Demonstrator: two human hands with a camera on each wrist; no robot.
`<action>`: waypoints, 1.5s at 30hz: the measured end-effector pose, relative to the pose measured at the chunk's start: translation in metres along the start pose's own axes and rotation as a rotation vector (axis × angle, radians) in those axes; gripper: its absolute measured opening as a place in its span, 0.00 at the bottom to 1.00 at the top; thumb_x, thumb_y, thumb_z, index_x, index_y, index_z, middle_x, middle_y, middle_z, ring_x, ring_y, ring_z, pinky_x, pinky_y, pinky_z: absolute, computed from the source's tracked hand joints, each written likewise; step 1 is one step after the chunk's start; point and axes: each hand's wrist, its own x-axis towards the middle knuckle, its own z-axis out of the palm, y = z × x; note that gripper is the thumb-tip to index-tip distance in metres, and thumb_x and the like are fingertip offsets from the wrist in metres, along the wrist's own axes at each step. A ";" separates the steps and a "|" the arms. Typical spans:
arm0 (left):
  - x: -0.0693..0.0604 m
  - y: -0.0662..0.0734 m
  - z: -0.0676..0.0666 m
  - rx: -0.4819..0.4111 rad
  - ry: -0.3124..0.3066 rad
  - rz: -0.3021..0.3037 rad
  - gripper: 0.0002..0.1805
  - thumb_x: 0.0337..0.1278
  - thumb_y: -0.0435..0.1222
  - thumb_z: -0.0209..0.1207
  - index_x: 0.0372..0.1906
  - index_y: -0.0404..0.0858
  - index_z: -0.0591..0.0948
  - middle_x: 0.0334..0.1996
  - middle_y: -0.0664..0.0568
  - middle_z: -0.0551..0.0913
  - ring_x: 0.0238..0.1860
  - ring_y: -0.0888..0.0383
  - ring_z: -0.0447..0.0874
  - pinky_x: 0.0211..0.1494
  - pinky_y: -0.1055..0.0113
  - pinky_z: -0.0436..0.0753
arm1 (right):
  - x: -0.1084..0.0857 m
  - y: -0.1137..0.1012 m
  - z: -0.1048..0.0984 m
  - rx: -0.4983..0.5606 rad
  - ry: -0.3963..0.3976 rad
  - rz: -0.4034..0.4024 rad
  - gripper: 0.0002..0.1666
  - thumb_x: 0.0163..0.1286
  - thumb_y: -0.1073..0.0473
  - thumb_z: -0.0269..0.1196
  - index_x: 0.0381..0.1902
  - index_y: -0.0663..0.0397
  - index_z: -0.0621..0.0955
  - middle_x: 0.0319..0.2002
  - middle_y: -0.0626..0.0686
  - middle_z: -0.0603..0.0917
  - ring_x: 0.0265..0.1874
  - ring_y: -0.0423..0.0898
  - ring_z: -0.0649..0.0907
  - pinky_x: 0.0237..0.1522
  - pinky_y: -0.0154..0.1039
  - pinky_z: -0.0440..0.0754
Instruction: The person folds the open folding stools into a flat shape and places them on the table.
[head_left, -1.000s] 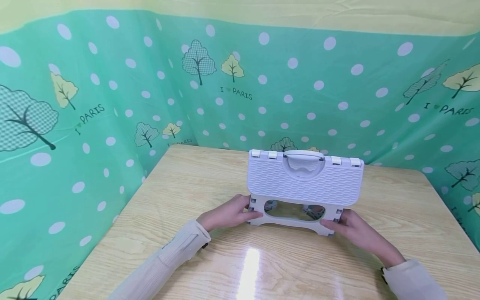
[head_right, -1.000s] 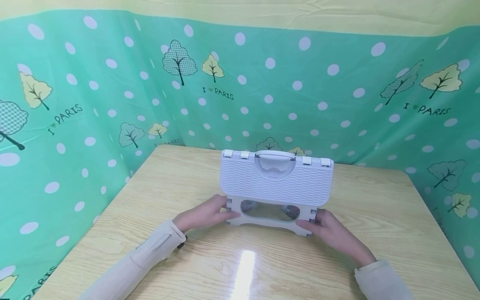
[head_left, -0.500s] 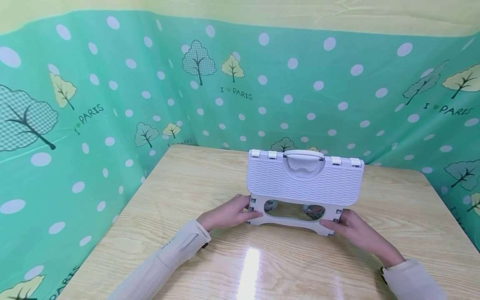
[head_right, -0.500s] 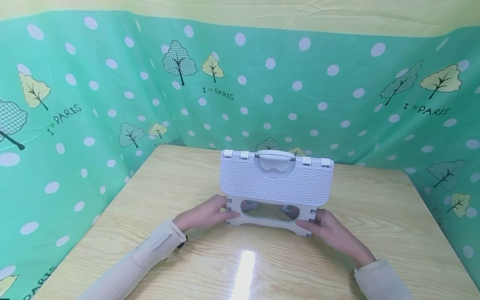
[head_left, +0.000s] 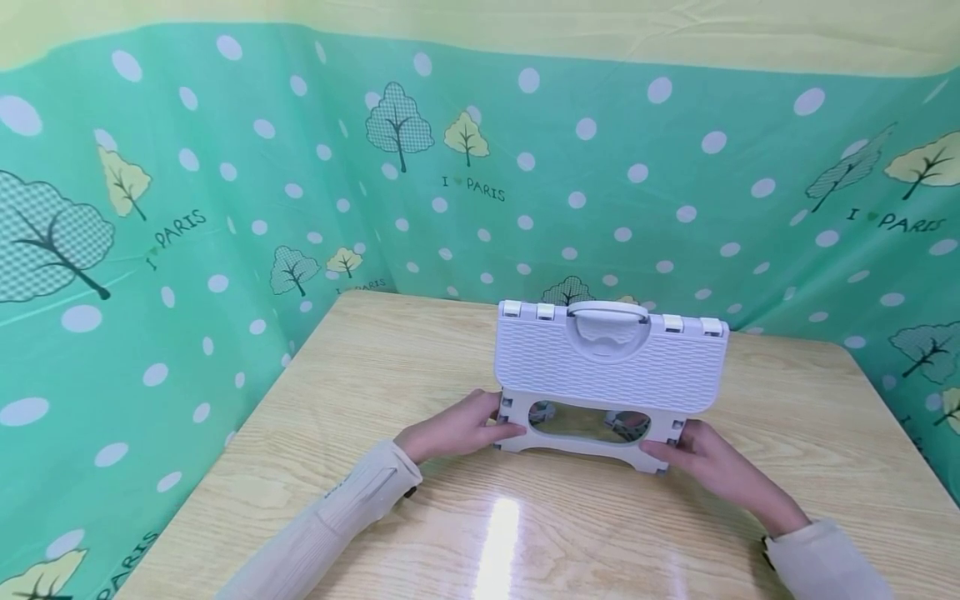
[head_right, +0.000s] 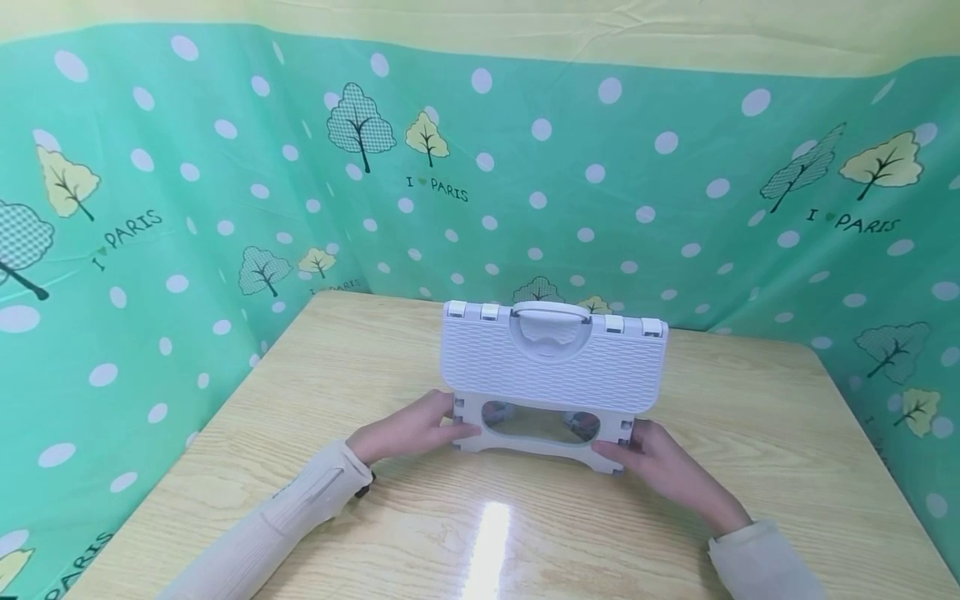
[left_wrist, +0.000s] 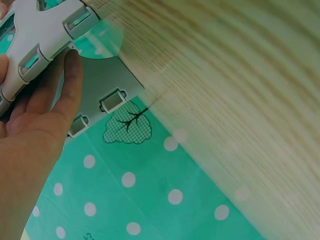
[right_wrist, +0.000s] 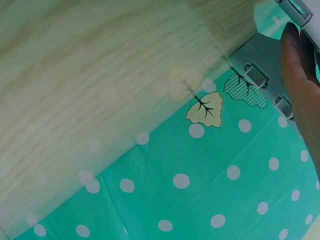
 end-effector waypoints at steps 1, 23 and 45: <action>0.000 0.000 0.000 -0.002 -0.002 0.003 0.28 0.73 0.45 0.56 0.72 0.44 0.66 0.52 0.55 0.84 0.37 0.65 0.80 0.39 0.70 0.81 | 0.000 0.000 0.000 0.001 0.000 -0.002 0.18 0.75 0.63 0.58 0.60 0.64 0.74 0.51 0.61 0.83 0.43 0.39 0.84 0.39 0.40 0.85; 0.000 -0.001 0.000 -0.016 -0.006 0.015 0.28 0.72 0.44 0.56 0.72 0.43 0.66 0.54 0.52 0.84 0.37 0.65 0.81 0.40 0.70 0.81 | 0.000 0.000 0.000 -0.001 -0.004 0.004 0.19 0.76 0.62 0.58 0.61 0.62 0.74 0.53 0.61 0.83 0.46 0.38 0.84 0.41 0.38 0.84; 0.000 -0.002 -0.001 -0.029 -0.013 0.007 0.28 0.73 0.43 0.56 0.73 0.43 0.66 0.57 0.51 0.82 0.39 0.65 0.80 0.41 0.69 0.81 | 0.000 -0.004 0.001 -0.007 0.000 0.000 0.17 0.75 0.63 0.59 0.58 0.64 0.76 0.51 0.62 0.83 0.44 0.38 0.84 0.40 0.38 0.84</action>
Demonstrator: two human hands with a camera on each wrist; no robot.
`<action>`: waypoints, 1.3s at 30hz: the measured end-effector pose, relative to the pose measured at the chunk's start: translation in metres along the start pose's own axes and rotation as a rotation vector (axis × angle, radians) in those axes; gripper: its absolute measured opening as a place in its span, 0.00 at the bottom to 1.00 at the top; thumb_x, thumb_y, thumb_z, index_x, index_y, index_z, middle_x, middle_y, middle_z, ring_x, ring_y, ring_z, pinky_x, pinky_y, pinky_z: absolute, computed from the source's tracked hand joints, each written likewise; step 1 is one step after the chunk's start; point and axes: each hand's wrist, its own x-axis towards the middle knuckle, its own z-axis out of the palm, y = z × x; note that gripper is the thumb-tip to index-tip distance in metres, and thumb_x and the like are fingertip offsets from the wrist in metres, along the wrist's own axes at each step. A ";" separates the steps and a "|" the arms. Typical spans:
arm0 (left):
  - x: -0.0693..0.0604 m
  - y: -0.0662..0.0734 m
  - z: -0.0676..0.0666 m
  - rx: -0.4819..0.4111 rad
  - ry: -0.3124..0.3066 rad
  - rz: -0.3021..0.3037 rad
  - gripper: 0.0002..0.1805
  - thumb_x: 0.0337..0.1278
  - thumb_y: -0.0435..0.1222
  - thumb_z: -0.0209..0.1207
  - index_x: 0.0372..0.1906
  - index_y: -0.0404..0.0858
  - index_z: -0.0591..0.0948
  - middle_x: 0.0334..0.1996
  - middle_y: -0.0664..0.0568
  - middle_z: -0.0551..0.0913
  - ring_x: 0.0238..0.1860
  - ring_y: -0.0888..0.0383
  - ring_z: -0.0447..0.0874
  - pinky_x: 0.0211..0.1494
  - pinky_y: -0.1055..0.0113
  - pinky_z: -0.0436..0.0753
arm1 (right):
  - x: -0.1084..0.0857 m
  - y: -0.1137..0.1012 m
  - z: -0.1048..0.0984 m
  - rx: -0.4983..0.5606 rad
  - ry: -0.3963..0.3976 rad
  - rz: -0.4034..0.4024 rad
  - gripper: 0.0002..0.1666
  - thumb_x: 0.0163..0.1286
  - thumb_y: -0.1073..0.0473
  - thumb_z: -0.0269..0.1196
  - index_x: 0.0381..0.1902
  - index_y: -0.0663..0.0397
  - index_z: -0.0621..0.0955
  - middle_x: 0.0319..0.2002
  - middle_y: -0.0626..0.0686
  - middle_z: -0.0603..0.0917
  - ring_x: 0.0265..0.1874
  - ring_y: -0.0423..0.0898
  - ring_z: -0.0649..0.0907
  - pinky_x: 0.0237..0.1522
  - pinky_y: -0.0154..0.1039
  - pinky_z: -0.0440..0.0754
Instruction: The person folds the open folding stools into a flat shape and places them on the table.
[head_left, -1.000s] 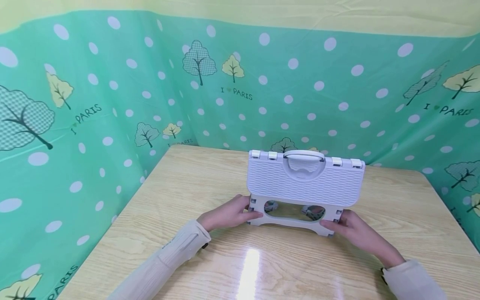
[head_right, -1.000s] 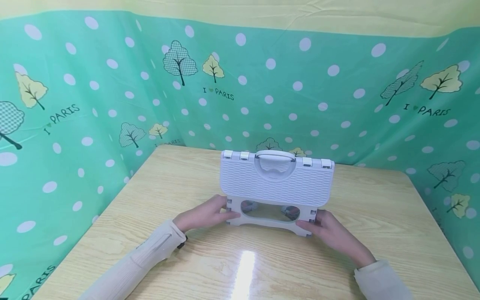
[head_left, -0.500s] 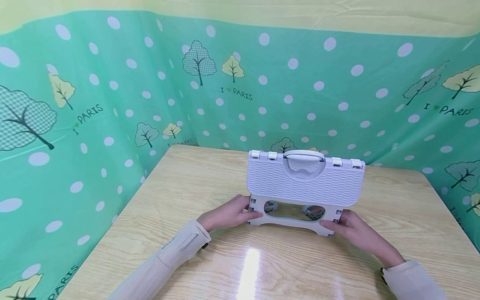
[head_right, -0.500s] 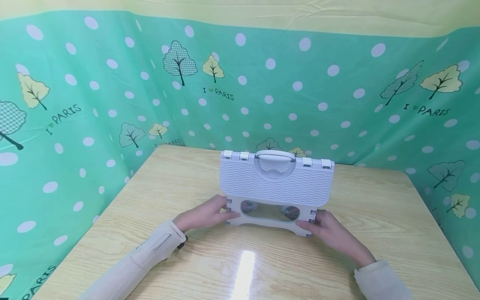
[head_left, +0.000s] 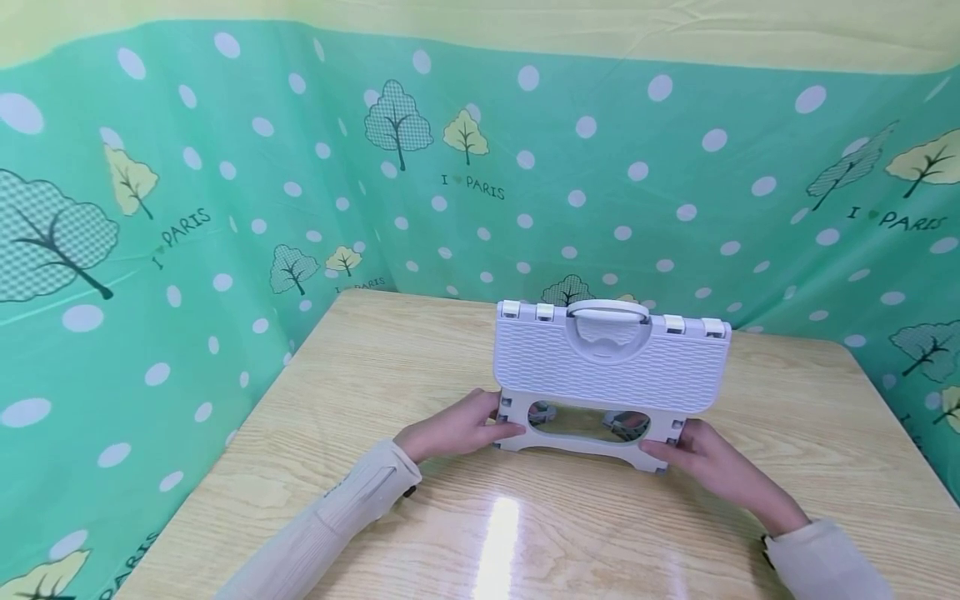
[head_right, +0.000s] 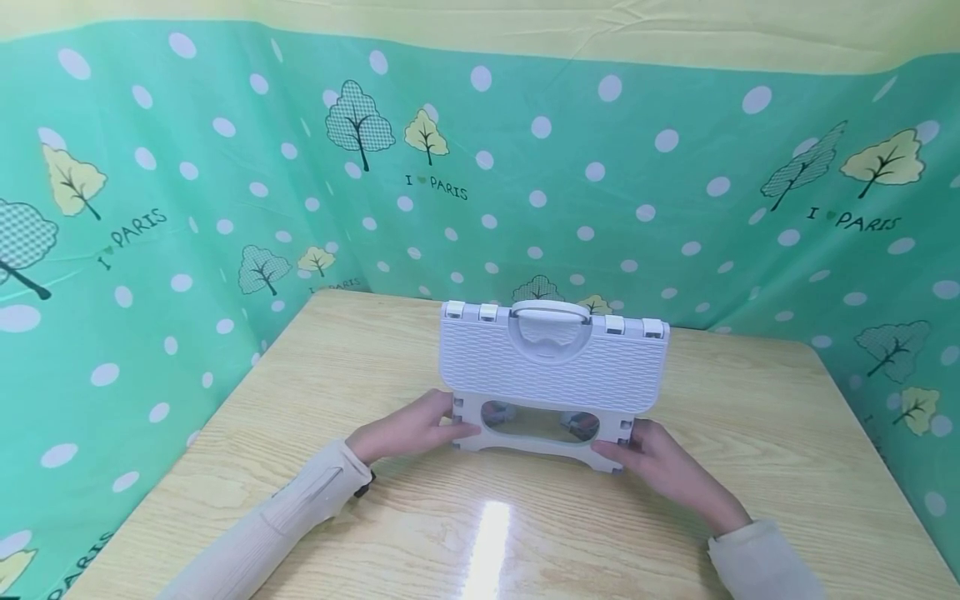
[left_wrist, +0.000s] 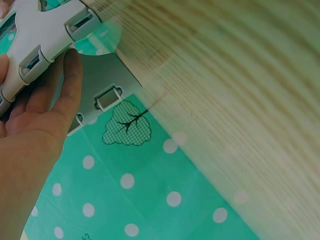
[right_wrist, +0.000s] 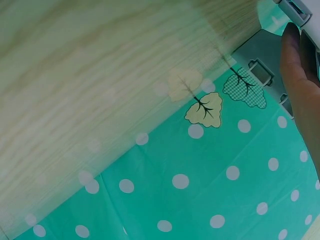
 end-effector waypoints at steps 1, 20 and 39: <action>0.000 0.000 0.000 -0.001 0.000 0.000 0.28 0.73 0.44 0.55 0.73 0.43 0.67 0.57 0.51 0.83 0.39 0.65 0.80 0.41 0.69 0.81 | 0.000 0.000 0.000 0.001 0.000 0.003 0.17 0.75 0.63 0.59 0.58 0.64 0.76 0.51 0.62 0.83 0.45 0.38 0.84 0.40 0.38 0.84; 0.000 0.001 -0.001 -0.017 0.003 -0.005 0.25 0.72 0.43 0.56 0.69 0.42 0.71 0.49 0.58 0.84 0.33 0.64 0.78 0.36 0.70 0.78 | -0.001 0.002 -0.001 0.018 -0.009 -0.001 0.17 0.75 0.63 0.59 0.58 0.64 0.76 0.50 0.61 0.83 0.42 0.38 0.83 0.38 0.39 0.84; 0.001 0.004 -0.003 -0.025 -0.006 0.002 0.20 0.72 0.42 0.57 0.64 0.42 0.75 0.48 0.60 0.84 0.34 0.65 0.78 0.36 0.71 0.78 | 0.000 0.005 -0.001 0.018 -0.015 0.022 0.14 0.76 0.62 0.58 0.55 0.62 0.77 0.46 0.56 0.85 0.38 0.39 0.83 0.35 0.39 0.83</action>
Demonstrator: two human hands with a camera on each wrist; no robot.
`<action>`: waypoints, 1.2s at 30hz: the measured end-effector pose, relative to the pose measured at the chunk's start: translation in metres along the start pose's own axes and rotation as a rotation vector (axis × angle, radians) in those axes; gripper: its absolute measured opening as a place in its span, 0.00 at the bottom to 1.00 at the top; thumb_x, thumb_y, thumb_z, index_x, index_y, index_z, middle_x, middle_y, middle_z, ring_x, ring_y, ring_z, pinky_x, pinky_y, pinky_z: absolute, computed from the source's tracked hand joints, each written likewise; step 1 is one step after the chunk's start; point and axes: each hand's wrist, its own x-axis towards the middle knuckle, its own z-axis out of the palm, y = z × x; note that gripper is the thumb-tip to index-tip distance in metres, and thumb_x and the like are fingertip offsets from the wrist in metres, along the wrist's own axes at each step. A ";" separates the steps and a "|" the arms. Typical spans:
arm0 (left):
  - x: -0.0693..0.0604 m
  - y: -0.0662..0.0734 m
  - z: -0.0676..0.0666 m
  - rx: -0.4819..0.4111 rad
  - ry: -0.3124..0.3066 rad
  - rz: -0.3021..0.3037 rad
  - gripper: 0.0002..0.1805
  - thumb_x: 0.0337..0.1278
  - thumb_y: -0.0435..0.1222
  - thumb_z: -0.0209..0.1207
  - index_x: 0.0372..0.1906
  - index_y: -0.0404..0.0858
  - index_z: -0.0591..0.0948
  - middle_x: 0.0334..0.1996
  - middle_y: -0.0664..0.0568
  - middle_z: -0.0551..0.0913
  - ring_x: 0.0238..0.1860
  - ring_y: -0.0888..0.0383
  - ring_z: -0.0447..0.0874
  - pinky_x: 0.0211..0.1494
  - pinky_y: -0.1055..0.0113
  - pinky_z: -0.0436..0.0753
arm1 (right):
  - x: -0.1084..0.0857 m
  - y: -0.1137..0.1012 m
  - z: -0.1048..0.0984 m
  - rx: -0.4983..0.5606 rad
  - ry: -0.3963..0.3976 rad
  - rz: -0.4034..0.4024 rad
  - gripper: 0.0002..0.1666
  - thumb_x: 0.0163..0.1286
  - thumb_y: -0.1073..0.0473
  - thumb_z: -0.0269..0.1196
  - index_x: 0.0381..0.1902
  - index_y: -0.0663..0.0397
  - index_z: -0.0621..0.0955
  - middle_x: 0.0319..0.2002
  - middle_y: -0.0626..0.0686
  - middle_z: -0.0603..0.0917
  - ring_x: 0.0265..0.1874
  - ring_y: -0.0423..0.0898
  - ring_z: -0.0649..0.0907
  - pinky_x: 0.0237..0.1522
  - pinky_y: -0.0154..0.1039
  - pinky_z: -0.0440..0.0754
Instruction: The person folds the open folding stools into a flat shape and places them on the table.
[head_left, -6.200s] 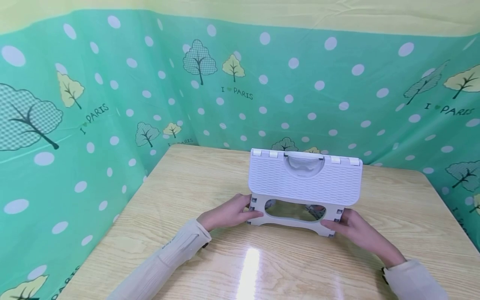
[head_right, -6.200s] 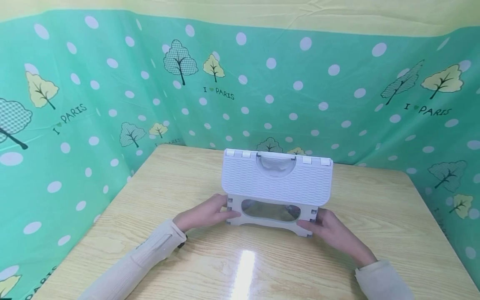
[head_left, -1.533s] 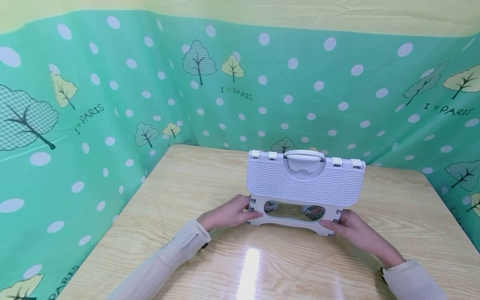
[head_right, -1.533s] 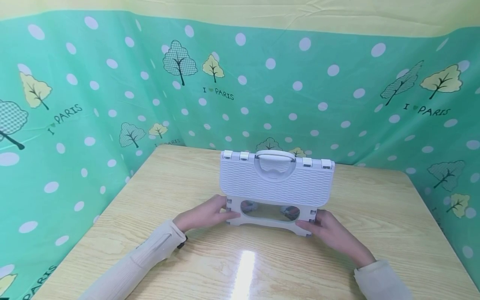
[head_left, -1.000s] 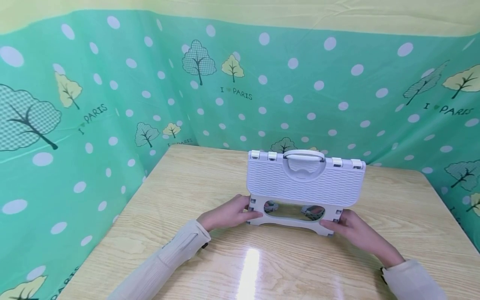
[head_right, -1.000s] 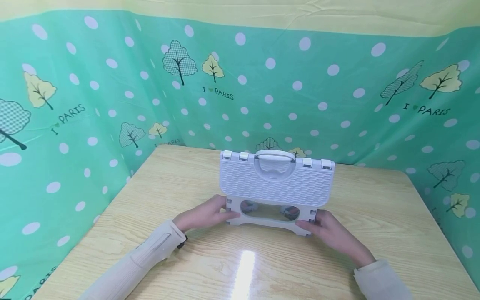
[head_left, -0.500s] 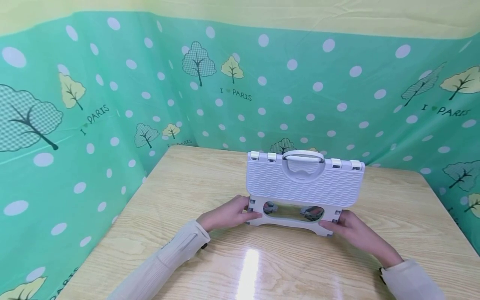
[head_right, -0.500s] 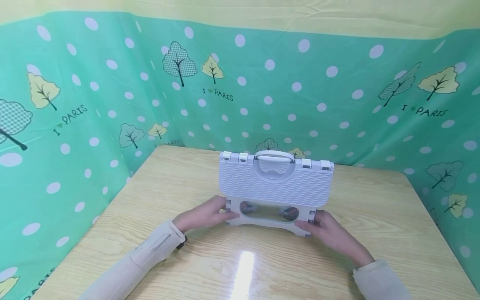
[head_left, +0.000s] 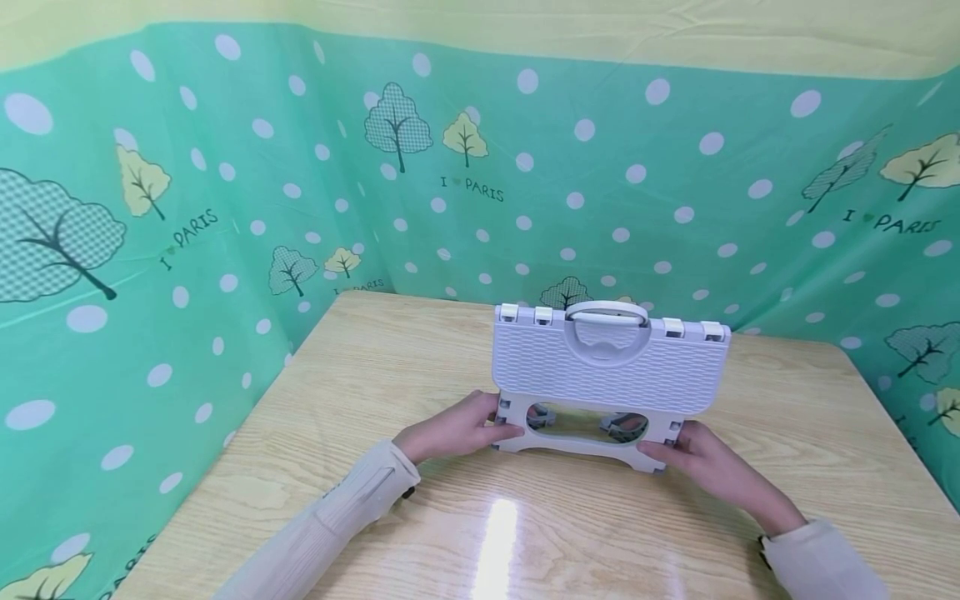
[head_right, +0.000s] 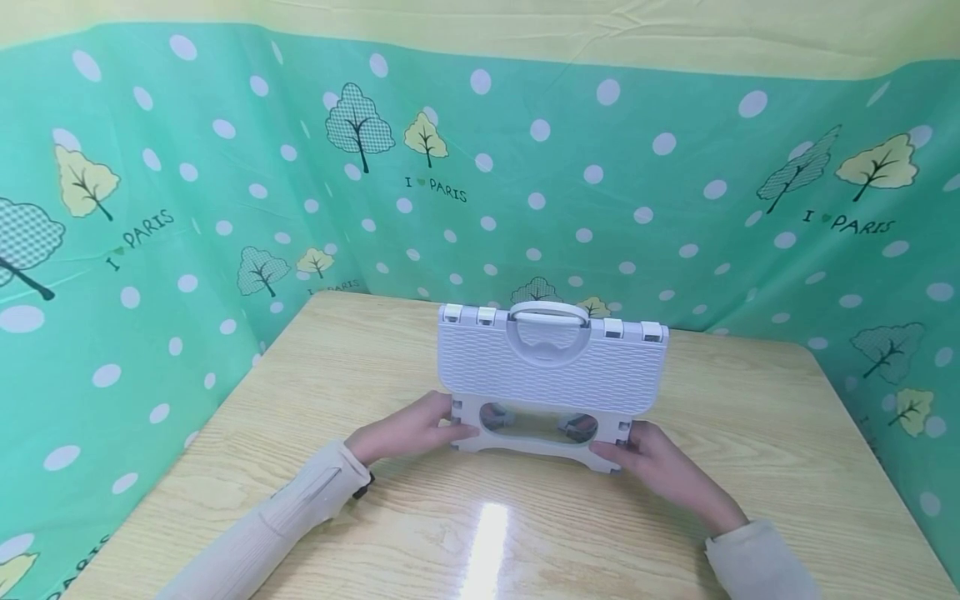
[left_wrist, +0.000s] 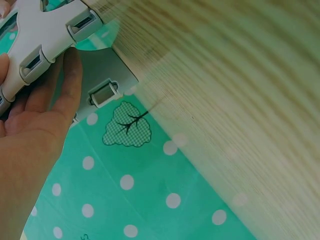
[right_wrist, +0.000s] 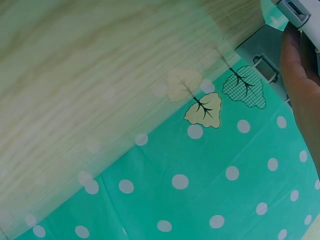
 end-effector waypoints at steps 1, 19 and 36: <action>0.000 0.000 0.000 -0.001 0.001 -0.004 0.19 0.72 0.42 0.57 0.63 0.42 0.75 0.48 0.60 0.84 0.34 0.65 0.78 0.36 0.71 0.78 | 0.000 0.000 0.000 0.000 0.000 -0.001 0.14 0.76 0.62 0.58 0.55 0.61 0.77 0.46 0.56 0.85 0.38 0.39 0.83 0.35 0.39 0.83; 0.000 -0.002 0.001 -0.016 -0.001 -0.017 0.19 0.72 0.41 0.57 0.63 0.43 0.76 0.49 0.59 0.85 0.35 0.61 0.80 0.37 0.71 0.78 | 0.000 0.000 0.000 0.000 0.000 -0.001 0.12 0.76 0.62 0.58 0.54 0.60 0.78 0.43 0.53 0.84 0.34 0.40 0.81 0.32 0.40 0.81; 0.000 -0.001 -0.001 -0.027 -0.006 -0.014 0.21 0.73 0.41 0.56 0.66 0.44 0.74 0.53 0.57 0.84 0.35 0.65 0.79 0.36 0.71 0.78 | 0.000 0.000 0.000 -0.006 -0.002 -0.030 0.12 0.76 0.63 0.58 0.54 0.59 0.78 0.42 0.53 0.84 0.34 0.40 0.80 0.31 0.40 0.80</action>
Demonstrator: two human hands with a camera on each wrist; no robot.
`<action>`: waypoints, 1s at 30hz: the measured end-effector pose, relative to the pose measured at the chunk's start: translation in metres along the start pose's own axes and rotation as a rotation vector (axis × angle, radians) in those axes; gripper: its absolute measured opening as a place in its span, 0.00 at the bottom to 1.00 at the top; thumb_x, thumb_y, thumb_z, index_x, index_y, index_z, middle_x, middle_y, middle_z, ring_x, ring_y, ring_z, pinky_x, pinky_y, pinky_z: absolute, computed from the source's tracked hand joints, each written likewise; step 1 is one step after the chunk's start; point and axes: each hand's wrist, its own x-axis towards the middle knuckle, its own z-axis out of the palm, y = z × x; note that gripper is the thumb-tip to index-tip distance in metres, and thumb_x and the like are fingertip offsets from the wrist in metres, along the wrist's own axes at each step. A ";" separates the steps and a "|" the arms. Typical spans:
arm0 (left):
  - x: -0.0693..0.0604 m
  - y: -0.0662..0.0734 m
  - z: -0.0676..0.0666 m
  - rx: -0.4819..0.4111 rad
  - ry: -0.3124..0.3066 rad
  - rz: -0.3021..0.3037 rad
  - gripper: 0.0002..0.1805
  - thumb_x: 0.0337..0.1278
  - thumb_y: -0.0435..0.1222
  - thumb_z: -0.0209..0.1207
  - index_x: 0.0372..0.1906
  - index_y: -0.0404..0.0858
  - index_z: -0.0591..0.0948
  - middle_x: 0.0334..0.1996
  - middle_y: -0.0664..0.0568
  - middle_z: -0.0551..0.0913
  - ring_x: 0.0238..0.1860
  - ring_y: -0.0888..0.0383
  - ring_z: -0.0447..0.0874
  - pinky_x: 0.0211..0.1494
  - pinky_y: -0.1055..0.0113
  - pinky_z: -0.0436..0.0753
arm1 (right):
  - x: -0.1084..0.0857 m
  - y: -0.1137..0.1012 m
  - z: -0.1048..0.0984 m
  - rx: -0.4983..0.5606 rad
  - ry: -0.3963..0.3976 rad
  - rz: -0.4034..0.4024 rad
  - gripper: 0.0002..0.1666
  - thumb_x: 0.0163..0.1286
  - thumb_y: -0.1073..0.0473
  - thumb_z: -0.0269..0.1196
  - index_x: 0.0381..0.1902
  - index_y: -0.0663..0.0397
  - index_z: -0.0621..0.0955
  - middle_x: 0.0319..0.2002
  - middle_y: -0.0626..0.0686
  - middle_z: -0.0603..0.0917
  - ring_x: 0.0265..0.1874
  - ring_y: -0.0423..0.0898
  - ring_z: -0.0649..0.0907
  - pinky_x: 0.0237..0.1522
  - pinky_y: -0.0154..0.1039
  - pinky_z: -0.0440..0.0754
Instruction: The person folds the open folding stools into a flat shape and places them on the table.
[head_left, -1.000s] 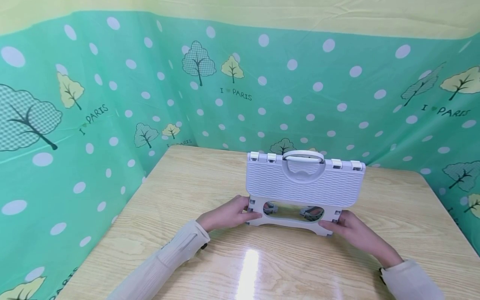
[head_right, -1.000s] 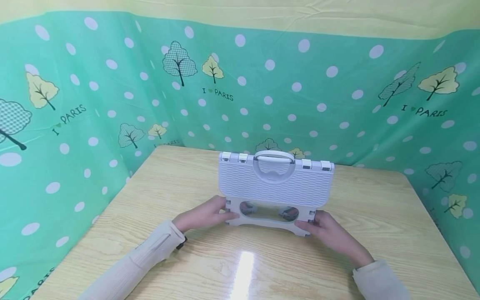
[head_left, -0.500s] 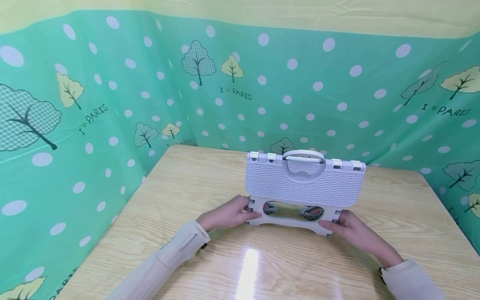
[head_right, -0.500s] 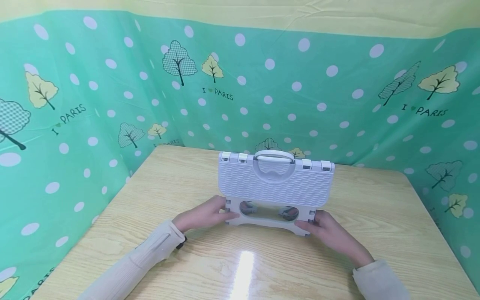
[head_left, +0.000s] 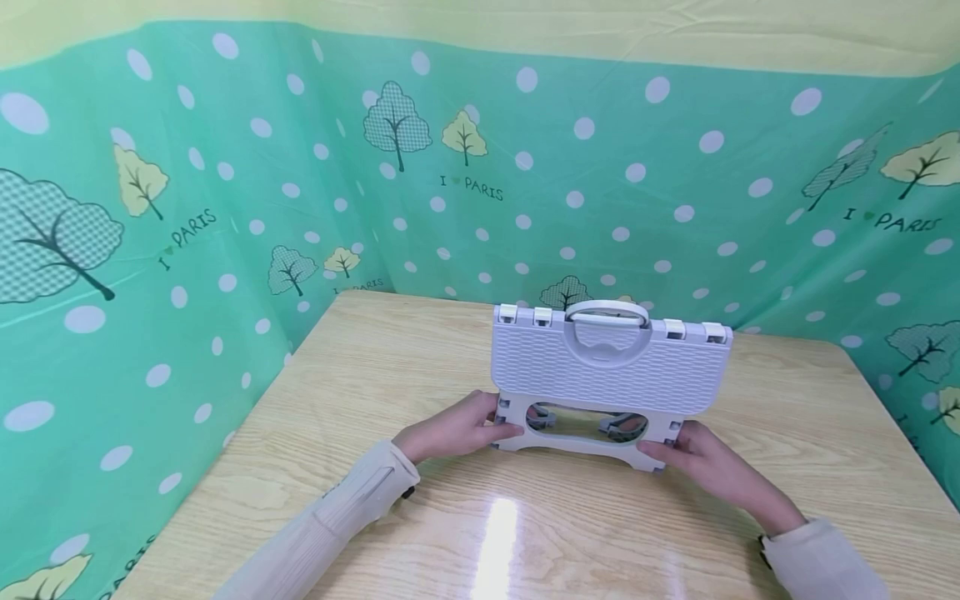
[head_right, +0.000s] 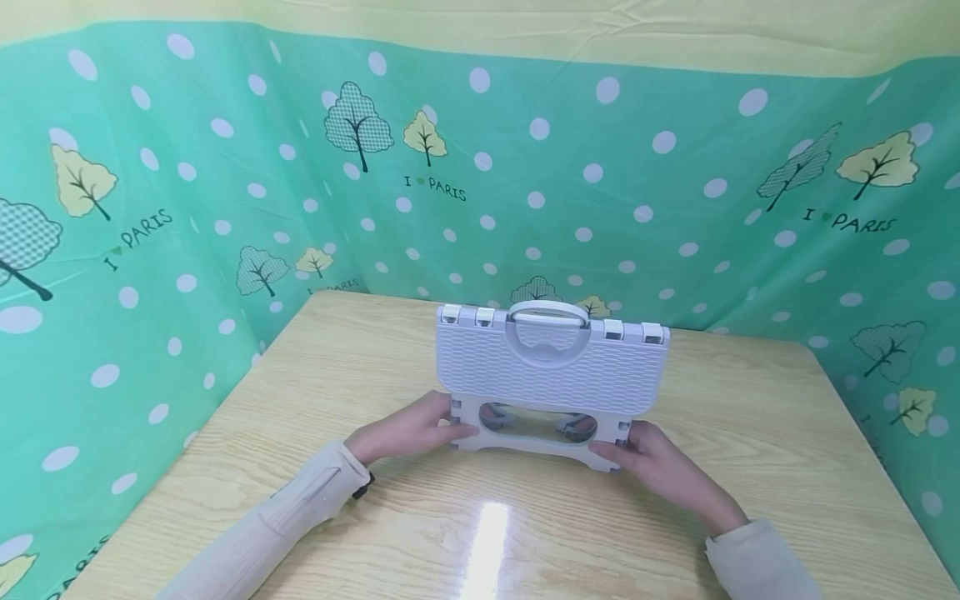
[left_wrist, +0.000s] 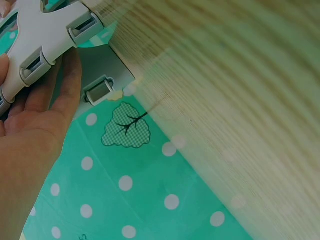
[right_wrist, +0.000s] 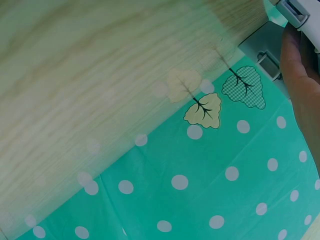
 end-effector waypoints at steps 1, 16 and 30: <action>0.000 0.000 0.000 -0.002 -0.001 -0.001 0.20 0.73 0.42 0.56 0.65 0.44 0.74 0.53 0.56 0.84 0.36 0.65 0.79 0.37 0.71 0.78 | 0.000 0.000 0.000 0.003 0.000 0.000 0.12 0.76 0.63 0.58 0.54 0.60 0.78 0.41 0.52 0.83 0.33 0.40 0.80 0.30 0.40 0.80; -0.001 0.000 0.000 -0.002 -0.002 0.006 0.24 0.73 0.41 0.56 0.69 0.43 0.71 0.57 0.57 0.82 0.40 0.65 0.80 0.41 0.69 0.80 | 0.000 0.000 -0.001 0.027 -0.014 -0.017 0.11 0.76 0.64 0.57 0.53 0.61 0.78 0.41 0.52 0.84 0.33 0.41 0.80 0.30 0.40 0.80; 0.000 0.001 0.000 0.003 -0.001 0.012 0.21 0.73 0.42 0.55 0.67 0.43 0.73 0.57 0.56 0.82 0.42 0.65 0.80 0.44 0.69 0.81 | 0.000 0.000 -0.001 0.033 -0.019 -0.010 0.11 0.76 0.64 0.56 0.53 0.60 0.78 0.41 0.52 0.84 0.33 0.44 0.81 0.30 0.41 0.80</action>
